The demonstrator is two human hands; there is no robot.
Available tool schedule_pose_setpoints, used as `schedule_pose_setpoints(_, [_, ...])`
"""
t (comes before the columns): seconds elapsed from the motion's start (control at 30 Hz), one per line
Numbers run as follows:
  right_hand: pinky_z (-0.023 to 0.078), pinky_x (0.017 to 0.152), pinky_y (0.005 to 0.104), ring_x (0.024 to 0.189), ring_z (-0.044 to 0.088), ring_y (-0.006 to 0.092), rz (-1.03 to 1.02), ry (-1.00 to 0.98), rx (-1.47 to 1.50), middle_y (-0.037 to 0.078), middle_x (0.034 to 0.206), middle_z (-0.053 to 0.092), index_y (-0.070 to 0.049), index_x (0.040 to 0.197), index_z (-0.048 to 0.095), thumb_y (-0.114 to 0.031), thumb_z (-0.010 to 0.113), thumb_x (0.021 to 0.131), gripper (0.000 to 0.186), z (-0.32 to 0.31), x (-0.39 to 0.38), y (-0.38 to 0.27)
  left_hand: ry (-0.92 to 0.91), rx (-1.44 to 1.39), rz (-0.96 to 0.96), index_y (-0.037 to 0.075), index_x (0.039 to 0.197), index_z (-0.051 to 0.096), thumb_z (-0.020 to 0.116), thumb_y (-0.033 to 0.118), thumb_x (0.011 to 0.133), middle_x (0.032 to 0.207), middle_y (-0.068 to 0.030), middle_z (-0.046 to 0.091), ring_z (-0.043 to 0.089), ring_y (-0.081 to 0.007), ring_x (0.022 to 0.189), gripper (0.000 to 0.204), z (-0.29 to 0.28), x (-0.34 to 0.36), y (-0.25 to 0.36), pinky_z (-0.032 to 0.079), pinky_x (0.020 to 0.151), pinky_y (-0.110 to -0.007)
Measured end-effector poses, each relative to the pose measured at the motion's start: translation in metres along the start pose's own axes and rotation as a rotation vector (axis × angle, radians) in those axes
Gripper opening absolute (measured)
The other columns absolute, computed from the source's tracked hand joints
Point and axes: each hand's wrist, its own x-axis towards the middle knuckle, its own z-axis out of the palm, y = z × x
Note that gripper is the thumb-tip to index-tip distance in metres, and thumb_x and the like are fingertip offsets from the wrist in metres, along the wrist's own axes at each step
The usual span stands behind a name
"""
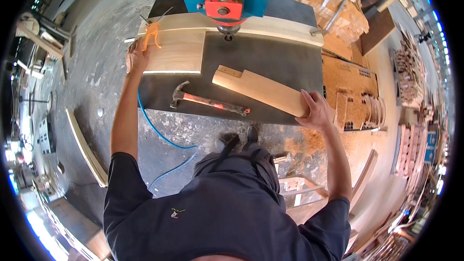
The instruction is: The person operates a vertical spindle moulder to shape the edges of wooden planks. They repeatedly pick up planks from a nearby stack, feed them through the machine, and place the finished pieces onto a growing pile. The person uses an air blower to clear sawdust from the machine table between operations.
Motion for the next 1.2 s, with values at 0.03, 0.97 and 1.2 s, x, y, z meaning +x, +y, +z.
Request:
schedule_pose_setpoints(0.03, [0.052,0.101,0.0488,0.117,0.061,0.0369,-0.022,0.003,-0.037,0.015,0.127,0.061,-0.012,0.153,0.055,-0.029,0.093,0.063,0.099,0.004,0.016,0.007,0.02,-0.015,-0.022,0.01,0.134,0.066,0.077,0.023,0.091,0.131,-0.0153,0.07,0.064,-0.0407,0.121,0.047,-0.008,-0.002,0.009,0.053,0.101,-0.05])
schedule_pose_setpoints(0.97, [0.04,0.12,0.0556,0.141,0.048,0.0471,-0.152,0.349,-0.088,0.021,0.15,0.055,-0.025,0.142,0.068,-0.032,0.084,0.085,0.06,0.076,0.16,-0.02,-0.125,-0.313,0.236,0.017,0.114,0.079,0.089,0.02,0.071,0.117,0.0029,0.072,0.059,-0.0253,0.124,0.044,0.024,-0.047,0.214,0.047,0.109,-0.049])
schedule_pose_setpoints(1.2, [0.037,0.121,0.0567,0.141,0.049,0.0455,-0.162,0.428,-0.083,0.022,0.148,0.056,-0.025,0.142,0.068,-0.038,0.082,0.087,0.058,0.082,0.177,-0.025,-0.1,-0.324,0.187,0.017,0.115,0.079,0.089,0.019,0.071,0.121,0.0034,0.071,0.059,-0.0257,0.125,0.045,0.033,-0.033,0.214,0.046,0.108,-0.049])
